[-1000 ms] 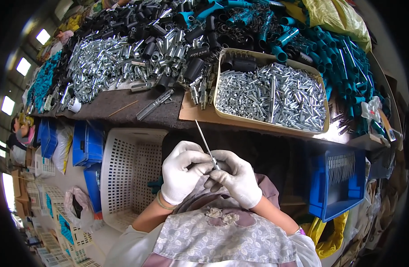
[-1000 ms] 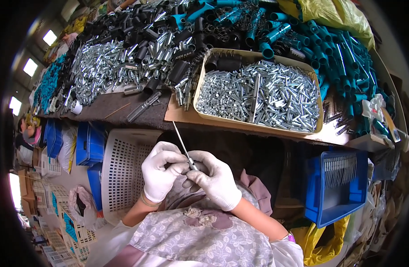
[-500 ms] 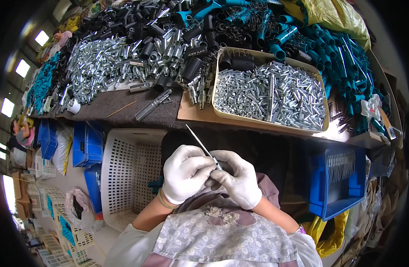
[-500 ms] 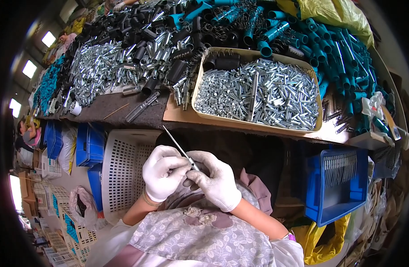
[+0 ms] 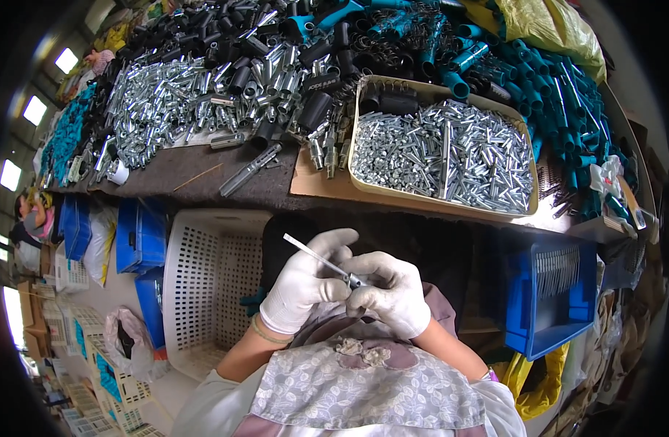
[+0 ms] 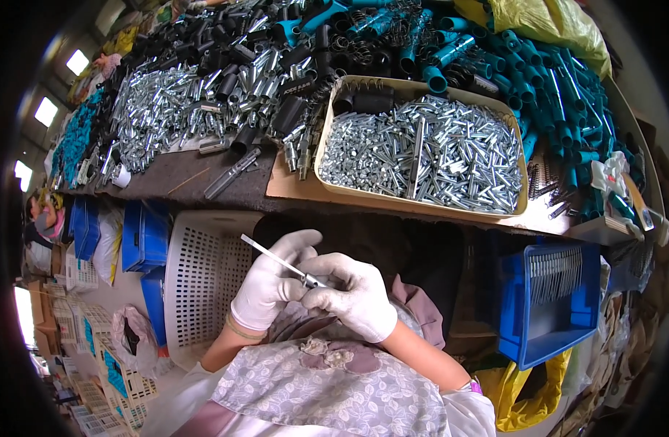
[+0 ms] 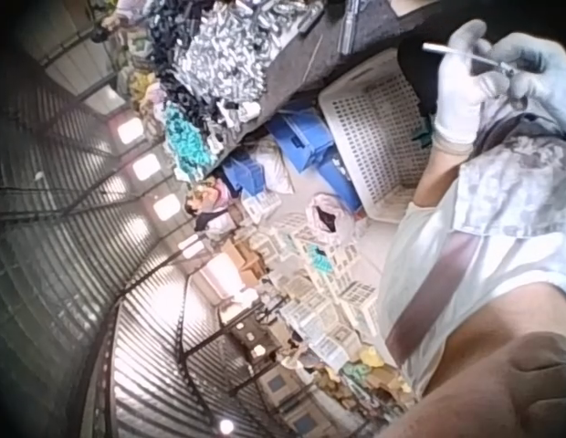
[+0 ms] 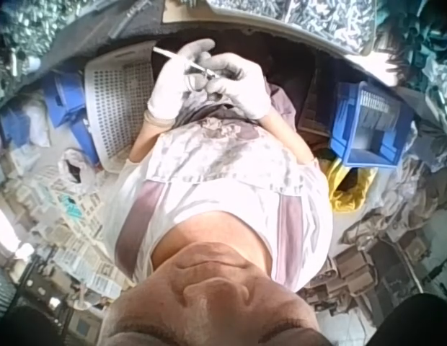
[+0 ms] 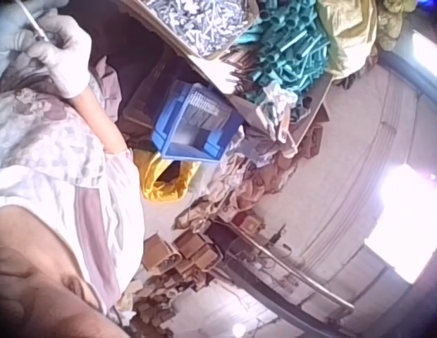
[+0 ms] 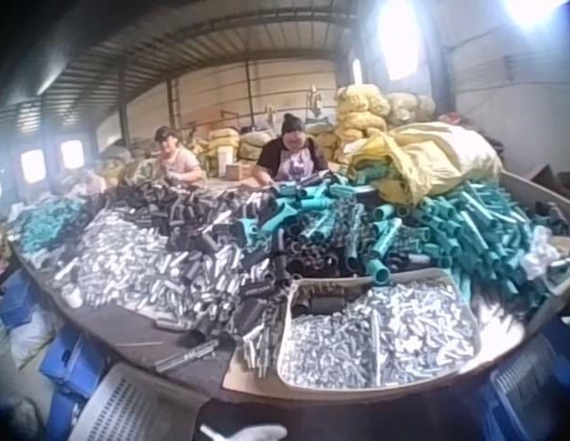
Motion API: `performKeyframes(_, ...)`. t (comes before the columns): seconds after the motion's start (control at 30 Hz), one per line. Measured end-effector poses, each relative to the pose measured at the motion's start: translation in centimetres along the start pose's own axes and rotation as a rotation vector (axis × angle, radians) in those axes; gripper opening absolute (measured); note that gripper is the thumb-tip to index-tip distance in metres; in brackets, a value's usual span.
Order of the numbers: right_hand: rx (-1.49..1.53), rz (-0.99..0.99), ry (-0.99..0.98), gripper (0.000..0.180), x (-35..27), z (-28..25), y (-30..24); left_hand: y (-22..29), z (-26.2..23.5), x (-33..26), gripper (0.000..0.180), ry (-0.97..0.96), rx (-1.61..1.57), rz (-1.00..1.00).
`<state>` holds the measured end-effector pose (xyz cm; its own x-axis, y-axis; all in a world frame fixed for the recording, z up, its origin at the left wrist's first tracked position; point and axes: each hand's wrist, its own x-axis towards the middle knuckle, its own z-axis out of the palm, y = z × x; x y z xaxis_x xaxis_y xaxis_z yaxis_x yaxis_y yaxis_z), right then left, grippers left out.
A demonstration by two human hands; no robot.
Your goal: Assembling metal sleeves into plastic handles and securing them using a screwdriver.
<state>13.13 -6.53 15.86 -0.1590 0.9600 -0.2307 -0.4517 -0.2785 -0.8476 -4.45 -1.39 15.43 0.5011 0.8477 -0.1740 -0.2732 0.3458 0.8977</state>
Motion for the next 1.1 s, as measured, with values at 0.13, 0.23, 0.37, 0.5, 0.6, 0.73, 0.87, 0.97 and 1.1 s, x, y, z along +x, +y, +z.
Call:
performKeyframes(0.13,-0.096,0.037,-0.093,0.027,-0.1,-0.4,-0.2,0.6,-0.3,0.0,0.076,-0.255,-0.248,-0.201)
performKeyframes(0.23,-0.036,0.109,-0.065,0.025,-0.2,-0.8,0.0,1.5,-0.7,-0.2,0.061,-0.222,-0.223,-0.063)
performKeyframes(0.37,-0.092,0.042,-0.015,0.024,0.0,-1.0,0.6,2.3,-0.6,-0.8,0.032,-0.068,0.513,0.486)
performKeyframes(0.5,-0.32,-0.175,-0.019,0.024,0.1,-0.8,1.0,2.2,-0.1,-1.5,0.02,0.068,0.614,0.47)
performKeyframes(0.6,-0.478,-0.301,0.016,0.022,0.1,-0.6,0.9,1.6,0.2,-1.4,0.015,0.169,0.446,0.341)
performKeyframes(0.73,-0.478,-0.264,0.054,0.019,-0.1,-0.5,0.8,1.1,0.5,-1.1,0.016,0.166,0.435,0.352)
performKeyframes(0.87,-0.589,-0.345,0.042,0.016,-0.1,-0.7,0.9,1.4,0.6,-1.1,0.019,0.214,0.471,0.303)
performKeyframes(0.97,-0.45,-0.291,0.072,0.014,0.1,-0.7,0.9,1.7,0.5,-0.9,0.02,0.081,0.805,0.654)
performKeyframes(1.1,-0.441,-0.221,0.082,0.016,0.3,-0.6,0.8,1.5,0.2,-0.2,0.02,0.179,0.407,0.278)
